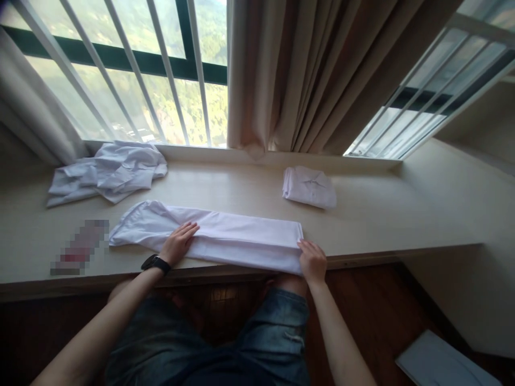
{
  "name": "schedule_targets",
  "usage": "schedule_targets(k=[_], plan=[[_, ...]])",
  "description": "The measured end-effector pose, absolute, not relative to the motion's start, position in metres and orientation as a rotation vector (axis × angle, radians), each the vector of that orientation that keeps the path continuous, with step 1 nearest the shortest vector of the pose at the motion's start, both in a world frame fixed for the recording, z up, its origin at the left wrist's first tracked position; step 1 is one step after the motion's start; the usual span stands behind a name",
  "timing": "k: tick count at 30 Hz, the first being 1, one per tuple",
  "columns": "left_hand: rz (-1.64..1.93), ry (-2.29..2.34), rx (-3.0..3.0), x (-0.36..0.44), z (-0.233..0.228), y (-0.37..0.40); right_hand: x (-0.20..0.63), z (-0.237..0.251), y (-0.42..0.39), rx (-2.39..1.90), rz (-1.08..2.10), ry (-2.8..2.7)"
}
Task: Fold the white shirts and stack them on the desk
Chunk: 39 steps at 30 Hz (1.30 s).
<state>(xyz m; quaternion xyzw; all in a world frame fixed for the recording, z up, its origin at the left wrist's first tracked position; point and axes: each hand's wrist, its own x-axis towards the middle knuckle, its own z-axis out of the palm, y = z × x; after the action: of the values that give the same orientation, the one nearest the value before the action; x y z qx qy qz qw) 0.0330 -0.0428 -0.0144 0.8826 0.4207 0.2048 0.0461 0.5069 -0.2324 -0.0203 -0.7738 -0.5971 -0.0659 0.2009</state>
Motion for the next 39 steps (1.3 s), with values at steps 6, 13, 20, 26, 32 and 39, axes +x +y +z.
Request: schedule_targets(k=[6,13,20,26,32,39], plan=[[0.451,1.27,2.849,0.038,0.009,-0.052,0.5,-0.029,-0.245,-2.092,0.079,-1.513],[0.457,1.106,2.881,0.094,0.03,-0.074,0.49,-0.018,-0.246,-2.257,0.318,-0.708],[0.405,1.189,2.821,0.112,-0.006,-0.079,0.481,-0.016,-0.227,-2.076,0.548,-0.581],[0.329,1.335,2.76,0.092,0.002,-0.058,0.484,-0.011,-0.237,-1.775,0.84,-0.471],[0.169,1.71,2.505,0.034,0.0,-0.02,0.498,-0.015,-0.257,-1.683,1.052,-0.471],[0.15,1.933,2.382,0.014,0.006,-0.006,0.505,-0.019,-0.265,-1.669,1.127,-0.494]])
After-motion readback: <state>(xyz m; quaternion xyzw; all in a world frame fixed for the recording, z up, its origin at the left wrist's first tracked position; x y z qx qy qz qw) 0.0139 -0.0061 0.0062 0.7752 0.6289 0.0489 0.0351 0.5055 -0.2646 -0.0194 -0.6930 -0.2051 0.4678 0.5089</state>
